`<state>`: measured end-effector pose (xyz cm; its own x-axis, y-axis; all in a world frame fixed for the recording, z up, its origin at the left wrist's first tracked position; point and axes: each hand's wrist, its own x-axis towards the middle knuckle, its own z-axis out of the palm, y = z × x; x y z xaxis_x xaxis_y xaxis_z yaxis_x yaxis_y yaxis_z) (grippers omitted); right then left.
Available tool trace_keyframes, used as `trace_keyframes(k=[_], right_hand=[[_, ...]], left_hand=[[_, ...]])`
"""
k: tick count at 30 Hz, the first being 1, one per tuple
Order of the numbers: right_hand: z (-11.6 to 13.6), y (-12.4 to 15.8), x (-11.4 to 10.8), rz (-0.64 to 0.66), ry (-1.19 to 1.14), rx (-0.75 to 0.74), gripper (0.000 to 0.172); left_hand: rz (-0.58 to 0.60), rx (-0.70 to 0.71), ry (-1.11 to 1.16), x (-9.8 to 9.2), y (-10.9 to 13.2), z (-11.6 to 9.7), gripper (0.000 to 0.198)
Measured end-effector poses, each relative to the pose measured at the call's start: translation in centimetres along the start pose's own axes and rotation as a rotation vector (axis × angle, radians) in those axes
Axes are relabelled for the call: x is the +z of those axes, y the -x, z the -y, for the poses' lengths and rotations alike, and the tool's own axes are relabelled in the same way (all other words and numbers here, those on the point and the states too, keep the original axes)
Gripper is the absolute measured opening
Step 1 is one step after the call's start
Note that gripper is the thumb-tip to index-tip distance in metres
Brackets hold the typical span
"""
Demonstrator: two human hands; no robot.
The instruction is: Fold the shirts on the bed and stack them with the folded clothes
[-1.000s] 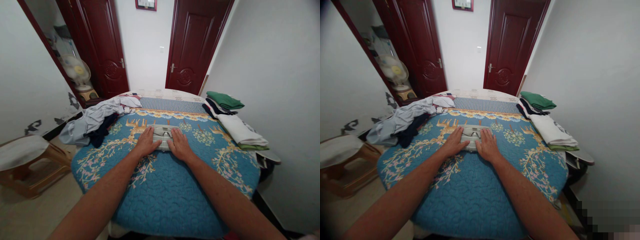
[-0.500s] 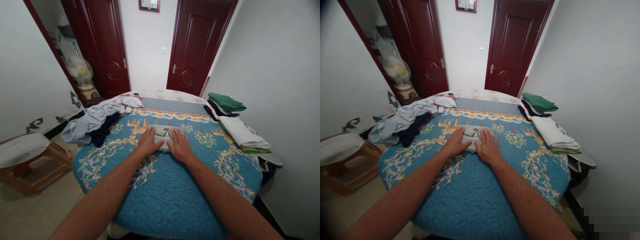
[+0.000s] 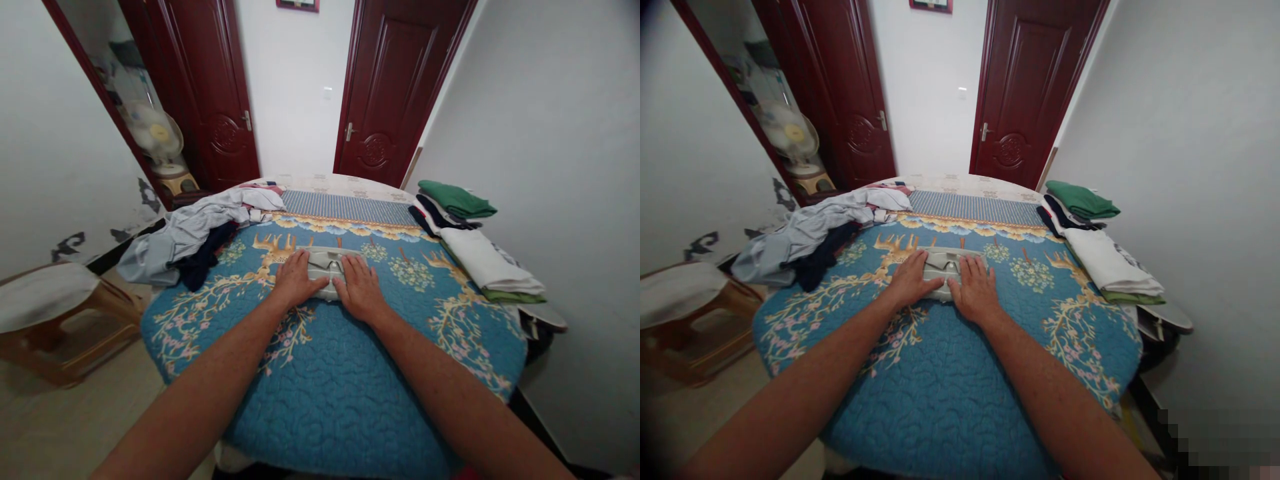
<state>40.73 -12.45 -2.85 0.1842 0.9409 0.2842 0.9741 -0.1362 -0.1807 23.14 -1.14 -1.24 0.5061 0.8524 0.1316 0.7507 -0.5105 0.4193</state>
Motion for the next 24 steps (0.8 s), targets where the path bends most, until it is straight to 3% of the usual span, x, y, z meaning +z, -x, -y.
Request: trace_keyframes(k=[6,16,21,24], right_hand=[[0.2,-0.2,-0.4,0.014,0.011,0.012,0.068],[1.4,-0.4,-0.4,-0.01,0.042,0.042,0.069],[1.0,-0.2,-0.3,-0.032,-0.008,0.045,0.064],[0.6,-0.1,-0.2,-0.056,-0.03,0.065,0.061]], left_hand=[[0.018,-0.03,0.019,-0.2,-0.1,0.1,0.093],[-0.091,0.015,0.061,1.1,-0.3,1.0,0.085],[-0.157,0.032,0.033,0.7,0.7,0.1,0.073],[-0.173,0.029,-0.02,0.5,1.3,-0.7,0.086]])
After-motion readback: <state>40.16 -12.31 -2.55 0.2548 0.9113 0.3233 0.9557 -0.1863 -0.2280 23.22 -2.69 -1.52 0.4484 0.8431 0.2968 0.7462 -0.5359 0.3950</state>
